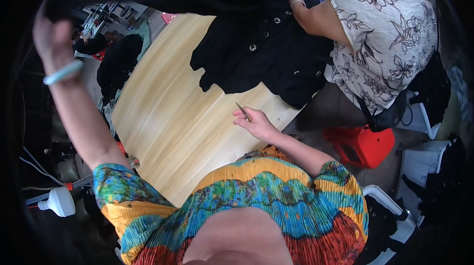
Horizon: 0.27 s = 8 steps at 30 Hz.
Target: Trimming excess threads and inspecting buttons on black clothing items at a garment factory workbench.
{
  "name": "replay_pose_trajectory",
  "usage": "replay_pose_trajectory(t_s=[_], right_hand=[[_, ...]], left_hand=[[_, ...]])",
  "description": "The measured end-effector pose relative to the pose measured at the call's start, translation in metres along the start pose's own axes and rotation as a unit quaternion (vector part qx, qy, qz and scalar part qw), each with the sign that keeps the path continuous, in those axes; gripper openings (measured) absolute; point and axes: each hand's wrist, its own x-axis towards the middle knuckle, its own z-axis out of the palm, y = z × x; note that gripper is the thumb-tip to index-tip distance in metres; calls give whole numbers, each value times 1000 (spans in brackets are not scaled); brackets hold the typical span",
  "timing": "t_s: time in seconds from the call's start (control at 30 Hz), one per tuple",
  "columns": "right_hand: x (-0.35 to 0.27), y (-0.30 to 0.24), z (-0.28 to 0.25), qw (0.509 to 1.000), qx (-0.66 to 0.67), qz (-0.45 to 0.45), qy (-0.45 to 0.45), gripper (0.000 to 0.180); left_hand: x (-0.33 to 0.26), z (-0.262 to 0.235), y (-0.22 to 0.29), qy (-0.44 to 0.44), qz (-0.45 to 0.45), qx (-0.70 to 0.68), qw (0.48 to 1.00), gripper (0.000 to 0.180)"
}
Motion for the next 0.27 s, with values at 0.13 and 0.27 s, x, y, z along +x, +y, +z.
replay_pose_trajectory(t_s=[0.13,0.27], right_hand=[[6,5,6,1000,4,6,-3,27],[9,12,8,998,-26,49,-35,31]], left_hand=[[-62,-108,-132,-118,-68,234,963,39],[-186,-122,-216,-281,37,493,822,61]])
